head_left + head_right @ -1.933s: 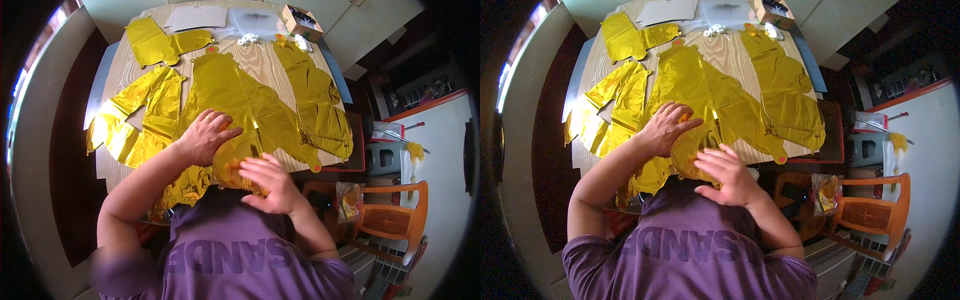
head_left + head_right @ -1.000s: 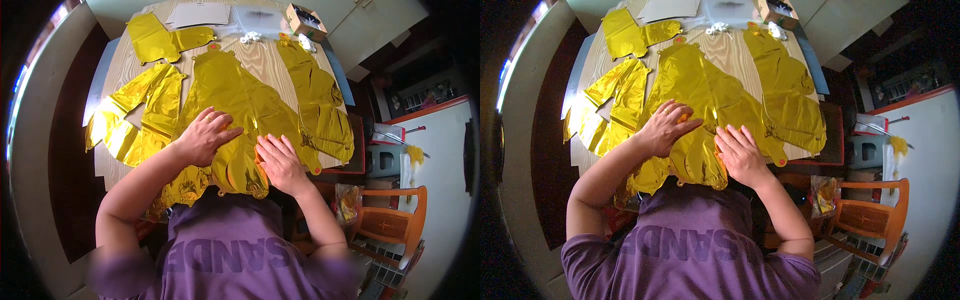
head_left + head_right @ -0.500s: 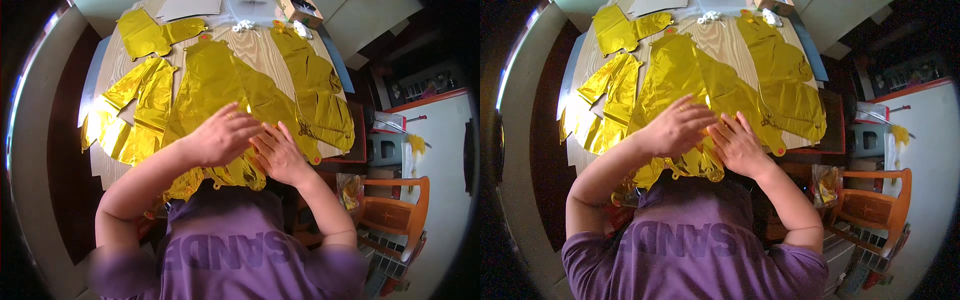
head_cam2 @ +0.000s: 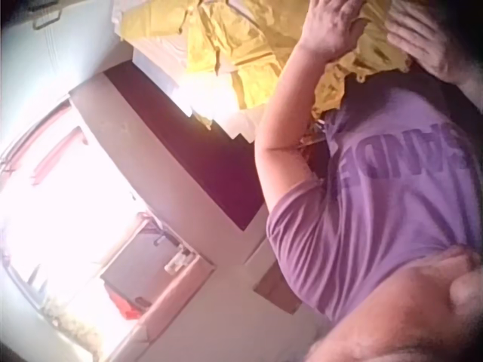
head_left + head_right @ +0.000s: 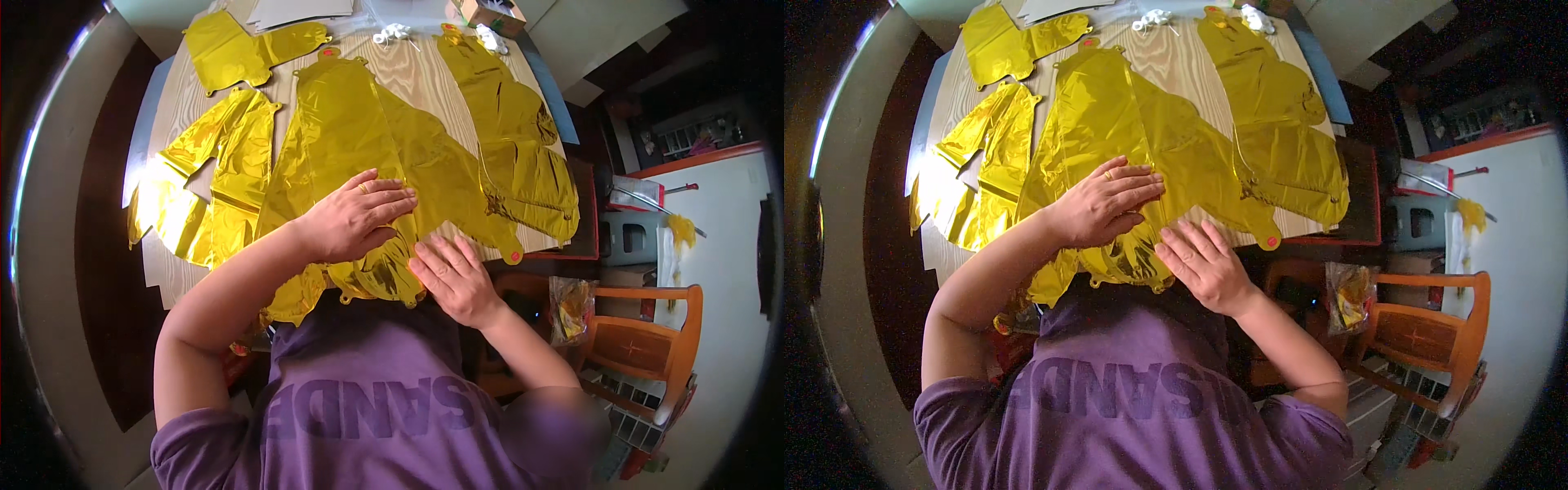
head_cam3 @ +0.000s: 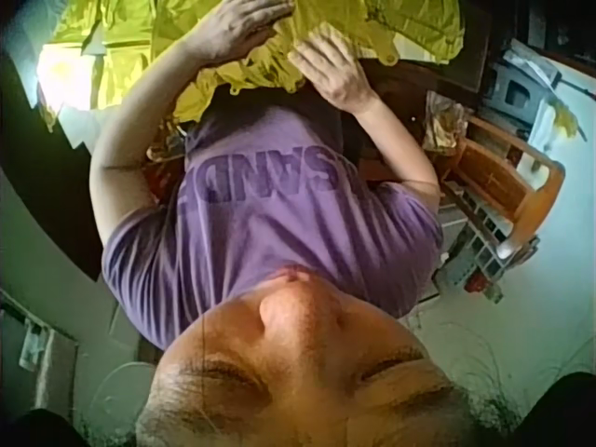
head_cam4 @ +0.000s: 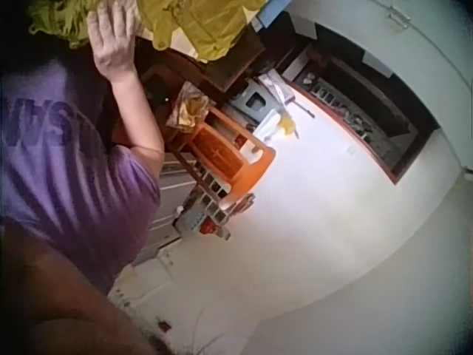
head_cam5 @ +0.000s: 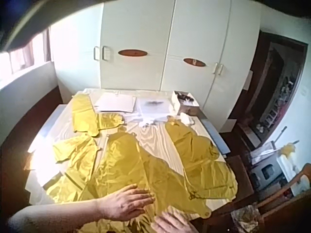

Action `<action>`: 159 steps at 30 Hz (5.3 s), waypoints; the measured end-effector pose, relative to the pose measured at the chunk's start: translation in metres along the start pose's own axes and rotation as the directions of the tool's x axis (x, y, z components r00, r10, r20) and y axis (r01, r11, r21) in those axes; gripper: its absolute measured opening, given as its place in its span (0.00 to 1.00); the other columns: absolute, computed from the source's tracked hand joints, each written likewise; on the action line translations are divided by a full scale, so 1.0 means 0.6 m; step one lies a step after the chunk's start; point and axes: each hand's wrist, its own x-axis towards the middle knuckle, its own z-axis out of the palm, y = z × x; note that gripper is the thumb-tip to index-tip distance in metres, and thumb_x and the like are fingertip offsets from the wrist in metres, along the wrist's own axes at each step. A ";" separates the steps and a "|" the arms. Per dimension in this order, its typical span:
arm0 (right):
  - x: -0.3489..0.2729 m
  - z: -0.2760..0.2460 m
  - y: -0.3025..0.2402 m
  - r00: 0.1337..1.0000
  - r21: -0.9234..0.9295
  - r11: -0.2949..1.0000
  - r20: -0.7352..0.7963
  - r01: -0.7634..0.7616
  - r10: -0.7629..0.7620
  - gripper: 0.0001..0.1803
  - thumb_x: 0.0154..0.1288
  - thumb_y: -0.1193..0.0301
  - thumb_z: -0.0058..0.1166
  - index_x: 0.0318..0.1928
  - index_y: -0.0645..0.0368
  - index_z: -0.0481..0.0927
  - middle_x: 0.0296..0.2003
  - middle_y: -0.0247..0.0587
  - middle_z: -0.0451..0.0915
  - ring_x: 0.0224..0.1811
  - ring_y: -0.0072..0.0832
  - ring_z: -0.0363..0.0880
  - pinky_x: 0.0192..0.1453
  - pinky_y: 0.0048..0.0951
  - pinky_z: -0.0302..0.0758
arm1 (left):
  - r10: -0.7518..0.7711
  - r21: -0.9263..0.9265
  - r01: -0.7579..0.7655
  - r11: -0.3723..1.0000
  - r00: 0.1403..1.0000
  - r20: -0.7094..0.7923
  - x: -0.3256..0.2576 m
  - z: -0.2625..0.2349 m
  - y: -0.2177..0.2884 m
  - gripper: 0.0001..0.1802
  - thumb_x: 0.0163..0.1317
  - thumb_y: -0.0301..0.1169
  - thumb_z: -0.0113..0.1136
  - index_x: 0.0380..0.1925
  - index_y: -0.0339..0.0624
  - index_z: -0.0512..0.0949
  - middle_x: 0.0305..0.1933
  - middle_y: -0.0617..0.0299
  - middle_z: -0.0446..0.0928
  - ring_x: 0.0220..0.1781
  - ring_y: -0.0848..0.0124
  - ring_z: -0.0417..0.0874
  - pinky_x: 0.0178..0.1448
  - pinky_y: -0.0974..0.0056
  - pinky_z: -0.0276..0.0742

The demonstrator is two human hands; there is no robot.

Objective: Folding and placing gold foil balloons/decorations into plastic packaging with card backings.

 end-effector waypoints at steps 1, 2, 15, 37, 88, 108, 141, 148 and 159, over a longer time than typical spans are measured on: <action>0.001 0.002 -0.001 1.000 0.017 1.000 -0.025 -0.008 0.008 0.20 0.72 0.69 0.45 0.61 0.58 0.80 0.64 0.47 0.77 0.67 0.46 0.74 0.74 0.51 0.65 | 0.000 -0.001 0.000 1.000 1.000 0.001 0.000 0.000 0.000 0.32 0.65 0.33 0.62 0.69 0.41 0.70 0.71 0.53 0.72 0.73 0.55 0.70 0.78 0.43 0.58; 0.002 0.004 -0.002 0.999 0.035 0.999 -0.050 -0.015 0.016 0.20 0.72 0.69 0.46 0.60 0.58 0.81 0.63 0.47 0.78 0.66 0.46 0.75 0.74 0.51 0.65 | 0.000 -0.001 0.000 1.000 1.000 0.002 0.000 0.000 0.000 0.32 0.65 0.33 0.62 0.69 0.41 0.70 0.71 0.53 0.72 0.73 0.55 0.70 0.78 0.43 0.58; 0.030 -0.023 0.006 0.998 0.056 0.997 -0.028 0.055 -0.054 0.18 0.68 0.70 0.48 0.53 0.61 0.84 0.55 0.47 0.82 0.60 0.42 0.79 0.72 0.50 0.67 | -0.205 0.134 0.222 0.966 0.970 -0.130 -0.007 -0.031 -0.011 0.31 0.66 0.37 0.63 0.67 0.40 0.70 0.70 0.48 0.71 0.75 0.48 0.66 0.80 0.42 0.54; 0.278 0.004 0.268 0.614 0.135 0.612 0.363 -0.779 0.701 0.16 0.58 0.60 0.69 0.35 0.59 0.81 0.41 0.50 0.86 0.45 0.47 0.84 0.51 0.44 0.79 | -0.462 0.211 0.500 0.840 0.863 -0.207 -0.053 -0.037 -0.059 0.37 0.65 0.49 0.60 0.71 0.45 0.66 0.77 0.47 0.61 0.80 0.49 0.56 0.82 0.44 0.48; 0.225 0.062 0.221 0.980 0.099 0.983 0.143 -0.154 0.139 0.29 0.73 0.62 0.51 0.71 0.55 0.69 0.73 0.41 0.66 0.77 0.46 0.59 0.79 0.45 0.57 | -0.518 0.130 0.552 0.823 0.825 -0.225 -0.067 -0.087 -0.057 0.33 0.64 0.38 0.59 0.68 0.43 0.68 0.69 0.45 0.66 0.75 0.48 0.63 0.78 0.45 0.56; 0.261 0.051 0.200 0.962 -0.033 0.986 0.216 -0.162 0.165 0.29 0.72 0.61 0.51 0.71 0.52 0.69 0.74 0.35 0.66 0.60 0.40 0.68 0.71 0.40 0.61 | -0.515 0.231 0.536 0.812 0.844 -0.149 -0.144 -0.109 -0.111 0.33 0.66 0.41 0.60 0.70 0.45 0.68 0.76 0.53 0.64 0.80 0.49 0.57 0.81 0.42 0.48; 0.267 0.048 0.217 0.886 0.010 0.959 0.386 -0.284 0.259 0.32 0.76 0.57 0.46 0.76 0.47 0.60 0.78 0.37 0.56 0.63 0.48 0.72 0.73 0.41 0.66 | -0.310 0.201 0.323 0.925 0.946 -0.092 -0.001 -0.054 -0.083 0.45 0.63 0.62 0.57 0.73 0.46 0.64 0.78 0.45 0.58 0.81 0.46 0.54 0.82 0.42 0.47; 0.262 0.039 0.221 0.896 0.038 0.950 0.347 -0.309 0.278 0.31 0.76 0.57 0.46 0.75 0.48 0.60 0.78 0.41 0.56 0.68 0.52 0.70 0.75 0.44 0.64 | -0.325 0.267 0.330 0.905 0.944 -0.064 0.001 -0.038 -0.087 0.48 0.63 0.65 0.54 0.74 0.46 0.63 0.79 0.48 0.57 0.82 0.49 0.53 0.83 0.45 0.44; -0.023 -0.107 0.028 0.431 -0.062 0.431 0.015 -0.900 0.902 0.22 0.66 0.54 0.64 0.24 0.59 0.78 0.21 0.48 0.79 0.24 0.49 0.77 0.32 0.45 0.74 | -0.335 0.242 0.344 0.907 0.939 -0.080 -0.002 -0.035 -0.083 0.48 0.62 0.66 0.55 0.74 0.46 0.63 0.79 0.45 0.57 0.82 0.47 0.53 0.82 0.42 0.45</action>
